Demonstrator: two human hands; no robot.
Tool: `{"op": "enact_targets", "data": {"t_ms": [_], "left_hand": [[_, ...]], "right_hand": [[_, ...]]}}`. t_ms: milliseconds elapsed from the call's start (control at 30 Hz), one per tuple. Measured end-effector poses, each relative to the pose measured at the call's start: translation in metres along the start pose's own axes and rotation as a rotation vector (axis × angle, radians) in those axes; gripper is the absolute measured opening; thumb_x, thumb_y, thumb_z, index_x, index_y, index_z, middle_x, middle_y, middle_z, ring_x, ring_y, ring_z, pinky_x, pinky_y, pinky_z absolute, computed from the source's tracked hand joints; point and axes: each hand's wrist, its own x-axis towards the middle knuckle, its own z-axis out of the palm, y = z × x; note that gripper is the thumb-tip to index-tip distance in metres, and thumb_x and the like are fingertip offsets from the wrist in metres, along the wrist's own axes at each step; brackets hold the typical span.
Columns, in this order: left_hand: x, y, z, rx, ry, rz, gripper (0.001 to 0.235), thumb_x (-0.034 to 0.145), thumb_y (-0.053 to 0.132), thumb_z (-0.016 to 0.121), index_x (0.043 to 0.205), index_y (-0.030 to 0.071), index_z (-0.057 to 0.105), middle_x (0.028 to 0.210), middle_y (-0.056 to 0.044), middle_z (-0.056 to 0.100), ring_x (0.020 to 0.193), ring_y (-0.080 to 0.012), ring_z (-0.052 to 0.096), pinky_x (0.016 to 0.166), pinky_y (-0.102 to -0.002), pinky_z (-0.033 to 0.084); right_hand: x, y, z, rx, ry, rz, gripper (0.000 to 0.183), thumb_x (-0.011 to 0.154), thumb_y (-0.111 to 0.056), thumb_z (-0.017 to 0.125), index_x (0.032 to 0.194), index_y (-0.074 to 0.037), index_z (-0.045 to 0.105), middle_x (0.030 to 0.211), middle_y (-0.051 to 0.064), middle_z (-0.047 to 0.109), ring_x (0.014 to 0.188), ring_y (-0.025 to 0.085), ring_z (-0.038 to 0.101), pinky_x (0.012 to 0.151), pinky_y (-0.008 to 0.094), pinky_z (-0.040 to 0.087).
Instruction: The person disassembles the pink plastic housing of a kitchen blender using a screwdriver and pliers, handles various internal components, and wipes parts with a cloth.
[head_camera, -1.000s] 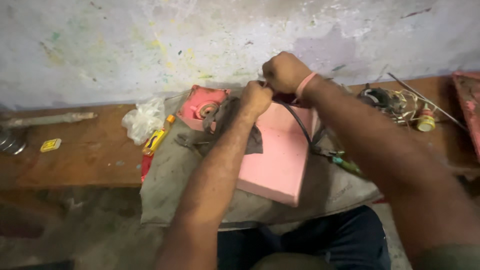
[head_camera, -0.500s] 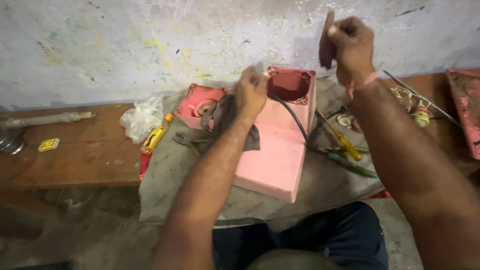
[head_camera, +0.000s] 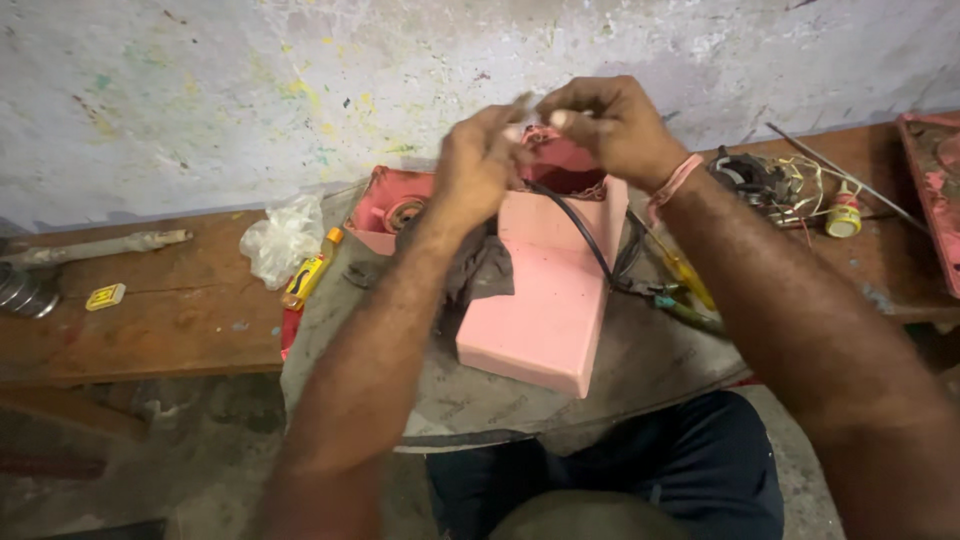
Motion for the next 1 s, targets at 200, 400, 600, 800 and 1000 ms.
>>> {"op": "enact_targets", "data": {"t_ms": [200,400,600,800,1000], "left_hand": [[-0.021,-0.041,-0.02,0.553,0.152,0.381,0.035,0.094,0.009,0.058,0.126,-0.003,0.065,0.107,-0.028,0.07,0.1,-0.0464,0.067,0.087,-0.05,0.052],[-0.027,-0.047,-0.016,0.488,0.087,0.236,0.018,0.104,0.019,0.061,0.111,0.007,0.073,0.098,-0.022,0.071,0.099,-0.0405,0.066,0.088,-0.048,0.052],[-0.031,-0.041,0.003,0.373,0.164,0.302,0.013,0.092,0.011,0.068,0.1,0.001,0.066,0.091,-0.018,0.073,0.086,-0.0342,0.072,0.074,-0.042,0.055],[-0.014,-0.043,-0.004,0.332,0.168,0.255,0.009,0.087,0.007,0.07,0.09,-0.002,0.07,0.085,-0.019,0.072,0.074,-0.0351,0.073,0.067,-0.042,0.056],[0.034,-0.071,-0.011,0.6,0.019,0.357,0.009,0.085,0.007,0.07,0.088,0.0,0.073,0.09,-0.024,0.073,0.088,-0.0427,0.071,0.08,-0.048,0.057]], "right_hand": [[-0.008,0.04,0.01,-0.678,0.035,0.008,0.022,0.092,-0.017,0.072,0.108,-0.002,0.074,0.101,0.02,0.073,0.093,0.038,0.07,0.085,0.048,0.055],[-0.013,0.063,0.012,-0.867,-0.031,-0.016,0.018,0.085,-0.021,0.071,0.097,-0.009,0.077,0.096,0.017,0.075,0.092,0.041,0.068,0.085,0.052,0.053],[-0.012,0.065,0.01,-0.922,-0.049,-0.026,0.016,0.084,-0.023,0.071,0.092,-0.011,0.079,0.092,0.017,0.075,0.091,0.041,0.069,0.087,0.051,0.053],[-0.012,0.056,0.014,-0.921,-0.06,0.026,0.017,0.084,-0.024,0.071,0.091,-0.01,0.079,0.091,0.016,0.076,0.093,0.04,0.068,0.091,0.052,0.051],[-0.011,0.055,0.014,-0.968,-0.082,0.025,0.019,0.083,-0.026,0.071,0.088,-0.011,0.08,0.087,0.017,0.075,0.092,0.04,0.067,0.091,0.052,0.05]]}}
